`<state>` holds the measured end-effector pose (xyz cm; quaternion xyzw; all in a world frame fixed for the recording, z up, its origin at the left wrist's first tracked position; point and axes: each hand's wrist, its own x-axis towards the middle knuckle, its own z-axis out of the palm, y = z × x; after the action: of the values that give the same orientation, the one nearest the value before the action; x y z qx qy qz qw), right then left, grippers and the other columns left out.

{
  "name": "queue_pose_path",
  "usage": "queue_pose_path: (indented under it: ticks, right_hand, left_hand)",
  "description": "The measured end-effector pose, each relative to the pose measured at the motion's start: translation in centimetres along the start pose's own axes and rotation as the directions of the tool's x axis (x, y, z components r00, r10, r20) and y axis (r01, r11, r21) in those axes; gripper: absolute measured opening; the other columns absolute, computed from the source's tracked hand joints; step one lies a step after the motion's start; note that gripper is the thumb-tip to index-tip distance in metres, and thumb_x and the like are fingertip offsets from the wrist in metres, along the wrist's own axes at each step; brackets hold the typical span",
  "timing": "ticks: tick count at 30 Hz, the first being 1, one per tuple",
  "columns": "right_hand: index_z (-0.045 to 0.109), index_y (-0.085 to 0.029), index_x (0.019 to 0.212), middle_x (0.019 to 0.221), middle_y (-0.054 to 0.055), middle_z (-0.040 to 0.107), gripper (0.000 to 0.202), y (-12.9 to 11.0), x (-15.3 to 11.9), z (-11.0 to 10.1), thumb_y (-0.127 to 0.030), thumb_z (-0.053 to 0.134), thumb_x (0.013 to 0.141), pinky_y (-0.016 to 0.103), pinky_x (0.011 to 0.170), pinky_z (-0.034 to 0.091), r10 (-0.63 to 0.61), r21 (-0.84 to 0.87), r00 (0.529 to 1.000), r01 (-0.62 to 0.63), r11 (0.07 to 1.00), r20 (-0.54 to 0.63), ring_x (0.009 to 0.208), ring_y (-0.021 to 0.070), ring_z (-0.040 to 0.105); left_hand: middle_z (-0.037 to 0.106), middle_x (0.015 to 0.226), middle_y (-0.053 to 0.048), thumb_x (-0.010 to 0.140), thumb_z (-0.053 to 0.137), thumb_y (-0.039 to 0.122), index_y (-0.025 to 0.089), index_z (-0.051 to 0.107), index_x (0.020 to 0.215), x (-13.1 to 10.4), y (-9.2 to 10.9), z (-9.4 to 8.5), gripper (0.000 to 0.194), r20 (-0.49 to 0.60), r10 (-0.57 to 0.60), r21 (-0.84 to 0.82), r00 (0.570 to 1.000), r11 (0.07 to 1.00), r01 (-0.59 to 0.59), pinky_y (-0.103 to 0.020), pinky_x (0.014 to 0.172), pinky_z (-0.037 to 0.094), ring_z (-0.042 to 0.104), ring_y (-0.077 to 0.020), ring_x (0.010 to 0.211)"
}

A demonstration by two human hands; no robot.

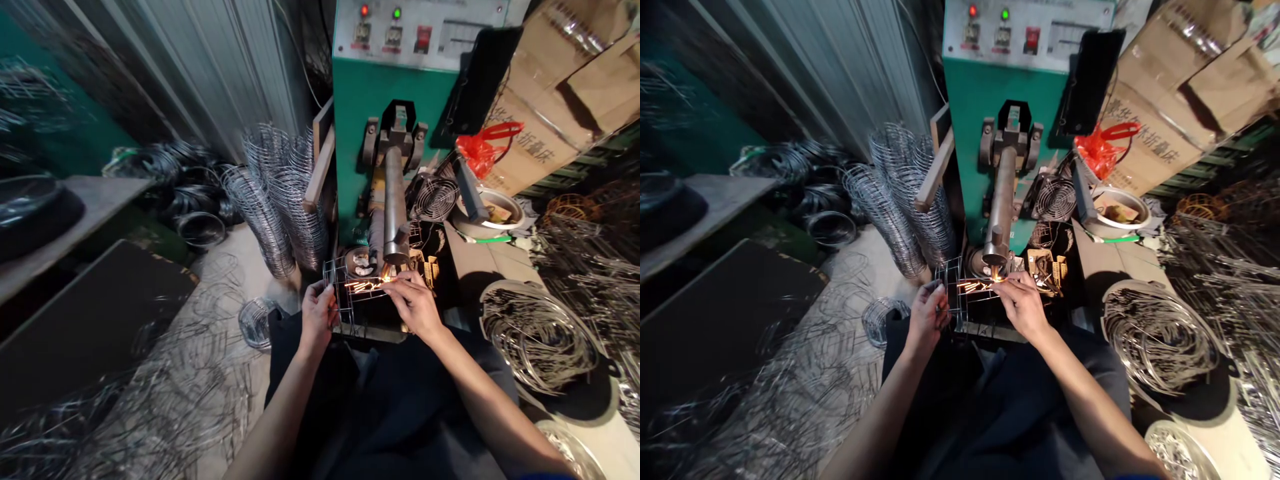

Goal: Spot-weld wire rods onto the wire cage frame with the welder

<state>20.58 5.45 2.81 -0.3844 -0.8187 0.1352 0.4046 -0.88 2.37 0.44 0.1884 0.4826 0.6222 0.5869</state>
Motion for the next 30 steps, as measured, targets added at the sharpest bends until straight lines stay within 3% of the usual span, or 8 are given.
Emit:
queue_pose_path:
  ticks: [8, 18, 23, 27, 30]
  right_hand:
    - [0.070, -0.020, 0.098, 0.090, 0.005, 0.069, 0.016, 0.7, -0.8, -0.4, -0.025, 0.055, 0.099, 0.039, 0.086, 0.045, 0.013, -0.136, 0.999, -0.019, 0.990, -0.044, 0.094, 0.0244, 0.055]
    - [0.068, -0.020, 0.092, 0.085, 0.007, 0.067, 0.023, 1.8, 0.6, 0.0, -0.028, 0.048, 0.101, 0.039, 0.083, 0.046, 0.048, -0.160, 0.995, -0.061, 0.985, -0.085, 0.090, 0.0253, 0.054]
    - [0.069, -0.020, 0.093, 0.087, 0.007, 0.068, 0.023, 1.9, 0.6, 0.1, -0.029, 0.049, 0.101, 0.040, 0.087, 0.046, 0.066, -0.171, 0.995, -0.078, 0.982, -0.076, 0.094, 0.0259, 0.055]
    - [0.068, -0.020, 0.101, 0.096, 0.006, 0.069, 0.019, 1.4, 0.2, -0.9, -0.025, 0.050, 0.100, 0.039, 0.090, 0.047, 0.059, -0.108, 0.996, -0.066, 0.992, -0.061, 0.100, 0.0253, 0.057]
    - [0.068, -0.019, 0.103, 0.102, 0.007, 0.069, 0.018, 1.3, -1.1, -2.3, -0.025, 0.051, 0.100, 0.036, 0.091, 0.048, 0.113, -0.055, 0.988, -0.119, 0.991, -0.102, 0.101, 0.0234, 0.061]
  left_hand:
    - [0.039, 0.057, 0.013, 0.074, 0.075, 0.044, 0.024, 0.048, 0.097, -0.3, 0.5, 0.0, 0.041, 0.008, -0.020, 0.036, 1.000, 0.999, 0.019, -0.014, 0.031, 0.022, 0.029, -0.0030, 0.033]
    - [0.043, 0.055, 0.012, 0.072, 0.075, 0.045, 0.024, 0.048, 0.094, 2.6, 1.4, 0.7, 0.041, 0.050, -0.021, 0.077, 0.999, 0.997, 0.017, -0.015, 0.030, 0.017, 0.026, -0.0024, 0.030]
    - [0.046, 0.057, 0.011, 0.075, 0.073, 0.047, 0.024, 0.049, 0.095, 2.9, 1.1, 0.6, 0.039, 0.026, 0.041, 0.104, 0.999, 0.994, -0.043, -0.015, 0.032, 0.022, 0.028, -0.0028, 0.032]
    - [0.059, 0.075, 0.003, 0.076, 0.073, 0.049, 0.021, 0.054, 0.109, 1.3, 0.6, -0.2, 0.047, 0.046, 0.174, 0.247, 0.984, 0.952, -0.179, -0.019, 0.048, 0.042, 0.052, -0.0081, 0.053]
    - [0.065, 0.102, -0.005, 0.062, 0.087, 0.036, 0.022, 0.050, 0.127, -0.8, -0.3, -0.8, 0.075, 0.109, 0.307, 0.449, 0.945, 0.833, -0.322, -0.028, 0.077, 0.051, 0.063, -0.0180, 0.088]
